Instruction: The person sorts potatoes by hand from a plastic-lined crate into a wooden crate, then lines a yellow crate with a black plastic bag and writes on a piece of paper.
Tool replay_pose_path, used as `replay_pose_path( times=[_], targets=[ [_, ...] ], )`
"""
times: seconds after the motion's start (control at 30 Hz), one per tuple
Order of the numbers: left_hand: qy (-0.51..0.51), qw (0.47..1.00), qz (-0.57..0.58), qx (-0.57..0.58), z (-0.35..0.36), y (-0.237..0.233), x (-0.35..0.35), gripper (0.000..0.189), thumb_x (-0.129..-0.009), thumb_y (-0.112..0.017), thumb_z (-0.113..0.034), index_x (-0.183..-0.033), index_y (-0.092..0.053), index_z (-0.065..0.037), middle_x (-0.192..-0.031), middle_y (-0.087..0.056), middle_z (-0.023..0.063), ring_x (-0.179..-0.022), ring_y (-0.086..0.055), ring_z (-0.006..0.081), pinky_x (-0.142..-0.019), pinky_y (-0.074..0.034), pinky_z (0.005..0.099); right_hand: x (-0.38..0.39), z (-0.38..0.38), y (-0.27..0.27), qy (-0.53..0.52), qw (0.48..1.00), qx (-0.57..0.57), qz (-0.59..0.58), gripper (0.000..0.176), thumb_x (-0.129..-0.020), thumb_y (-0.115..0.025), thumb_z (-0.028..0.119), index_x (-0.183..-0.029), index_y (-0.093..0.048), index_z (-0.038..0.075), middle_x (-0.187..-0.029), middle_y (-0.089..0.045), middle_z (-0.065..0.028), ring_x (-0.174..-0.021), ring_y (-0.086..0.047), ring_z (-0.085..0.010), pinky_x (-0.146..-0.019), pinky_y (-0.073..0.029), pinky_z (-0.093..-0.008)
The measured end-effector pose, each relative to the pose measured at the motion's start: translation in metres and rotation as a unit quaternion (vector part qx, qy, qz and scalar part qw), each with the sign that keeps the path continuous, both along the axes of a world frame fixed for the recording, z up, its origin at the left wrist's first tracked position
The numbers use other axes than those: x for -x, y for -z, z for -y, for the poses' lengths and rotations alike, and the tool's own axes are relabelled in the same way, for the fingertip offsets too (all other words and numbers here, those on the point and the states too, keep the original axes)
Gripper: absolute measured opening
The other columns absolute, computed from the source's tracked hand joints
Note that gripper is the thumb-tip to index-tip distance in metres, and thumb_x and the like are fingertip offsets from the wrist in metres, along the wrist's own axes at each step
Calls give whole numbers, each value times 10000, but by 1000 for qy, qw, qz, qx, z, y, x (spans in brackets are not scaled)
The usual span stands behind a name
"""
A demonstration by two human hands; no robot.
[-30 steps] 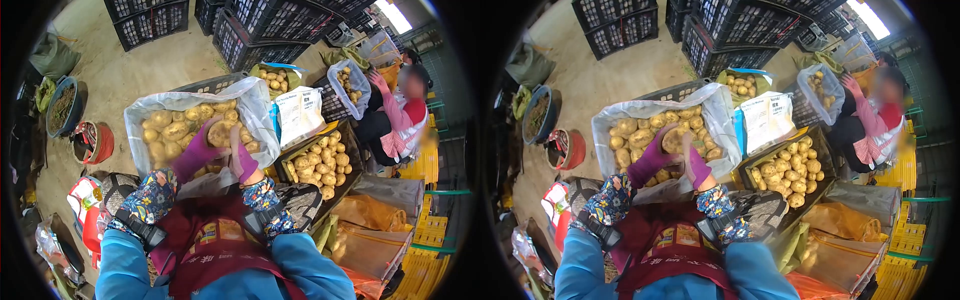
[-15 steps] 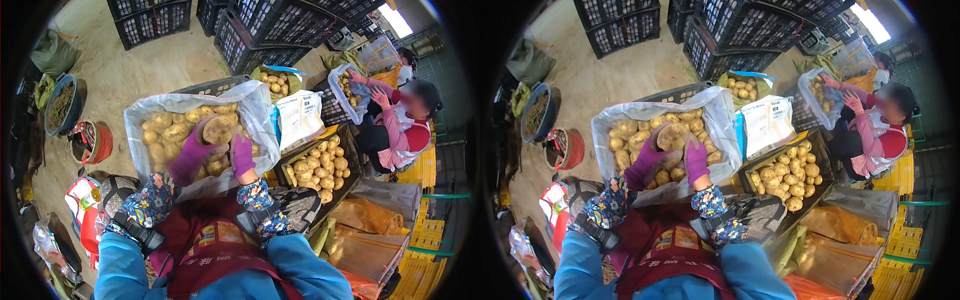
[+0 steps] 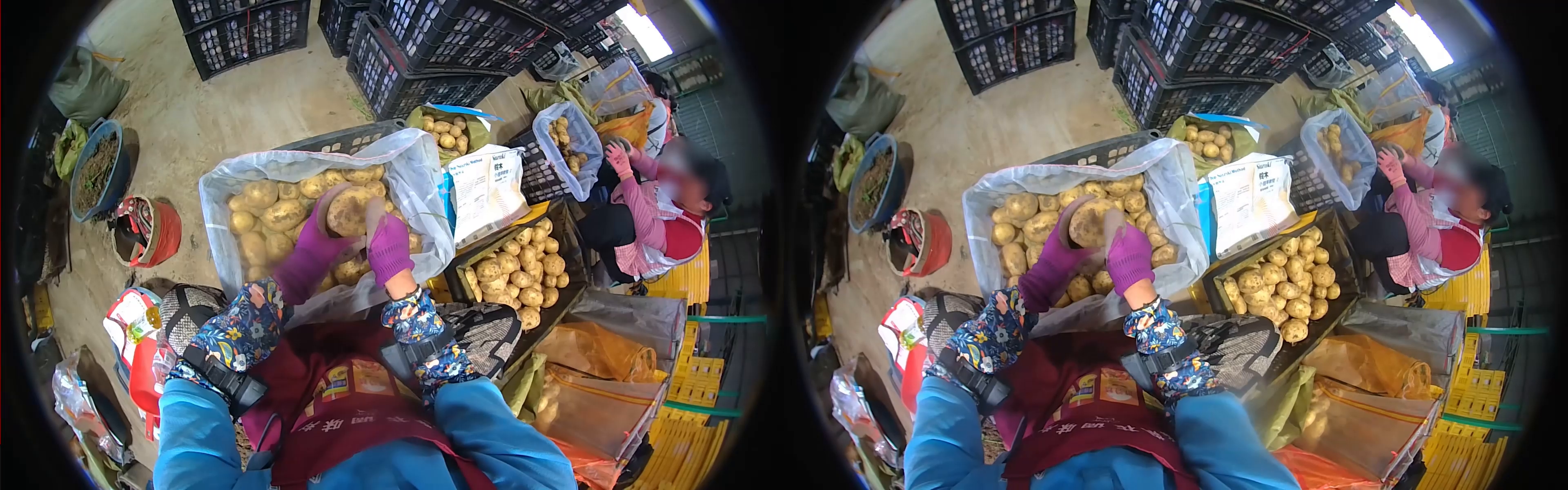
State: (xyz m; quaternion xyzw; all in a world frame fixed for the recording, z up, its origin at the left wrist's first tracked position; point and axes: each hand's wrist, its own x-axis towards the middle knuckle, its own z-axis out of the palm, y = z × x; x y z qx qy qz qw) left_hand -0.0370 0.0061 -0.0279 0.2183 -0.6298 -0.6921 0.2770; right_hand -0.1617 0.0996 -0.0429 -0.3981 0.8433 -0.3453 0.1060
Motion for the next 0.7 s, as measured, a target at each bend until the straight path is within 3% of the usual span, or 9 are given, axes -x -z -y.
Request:
replay_pose_path(
  times=[0.13, 0.23, 0.33, 0.4, 0.47, 0.57, 0.6, 0.67, 0.7],
  targets=[
    [6, 993, -1, -114, -7, -27, -3, 806, -729, -739, 20, -1436, -372, -103, -1430, -402, 53, -1306, -398, 184, -1082, -343, 333, -2, 0, 16, 44, 992, 115, 14, 370, -979, -437, 273, -1119, -615, -19, -1008, -641, -268, -915, -626, -409, -771, -503, -462],
    [-19, 998, -32, -58, -2, -17, 0, 811, -727, -755, 12, -1434, -371, -94, -1424, -406, 57, -1299, -397, 187, -1074, -351, 330, -10, 3, 11, 4, 956, 150, 251, 415, -981, -470, 342, -1212, -560, 10, -996, -646, -207, -859, -646, -320, -763, -524, -425],
    [-27, 995, -43, 84, 4, -2, -1, 806, -733, -766, -18, -1431, -369, -81, -1430, -400, 69, -1314, -387, 201, -1083, -341, 333, -16, 2, -12, -36, 839, 162, 519, 500, -978, -514, 434, -1287, -494, 41, -924, -652, -127, -773, -658, -222, -749, -544, -392],
    [45, 997, 34, 58, 3, -3, -2, 799, -765, -756, -66, -1451, -347, -72, -1446, -392, 92, -1340, -369, 215, -1094, -328, 339, -15, -7, -35, -6, 670, 125, 732, 559, -948, -542, 455, -1355, -450, 82, -1225, -571, -109, -1044, -607, -252, -844, -543, -380],
    [97, 984, 94, 119, 0, -3, 5, 779, -801, -739, -115, -1463, -332, -68, -1448, -391, 103, -1343, -371, 218, -1089, -340, 350, -7, -16, -13, 23, 639, 237, 732, 573, -937, -520, 506, -1333, -469, 94, -1217, -570, -126, -1066, -593, -275, -890, -515, -453],
    [131, 991, 28, -21, -6, -25, 0, 704, -883, -673, -209, -1472, -318, -59, -1445, -398, 120, -1311, -414, 223, -1059, -387, 365, 25, -47, 3, -4, 626, 336, 704, 572, -930, -461, 573, -1248, -526, 103, -1195, -578, -123, -1075, -578, -298, -927, -475, -521],
    [121, 990, 5, -66, -3, -28, -2, 673, -906, -642, -237, -1469, -320, -56, -1438, -404, 123, -1295, -430, 223, -1043, -403, 367, 40, -60, -3, -7, 635, 350, 689, 548, -876, -532, 522, -1212, -533, 90, -1153, -586, -112, -1037, -585, -284, -906, -484, -491],
    [68, 985, -37, -155, 11, -37, -12, 619, -954, -578, -292, -1464, -324, -50, -1426, -416, 129, -1263, -462, 224, -1013, -436, 370, 70, -97, -36, 61, 738, 375, 558, 529, -770, -675, 420, -1139, -547, 63, -1068, -602, -89, -961, -600, -254, -864, -502, -433],
    [52, 998, 15, -21, 20, -47, -23, 575, -964, -558, -286, -1442, -351, -42, -1407, -435, 128, -1245, -480, 228, -996, -450, 364, 83, -121, -51, 118, 811, 363, 442, 537, -716, -746, 370, -1103, -554, 50, -1026, -610, -78, -922, -607, -239, -843, -511, -404]
  ],
)
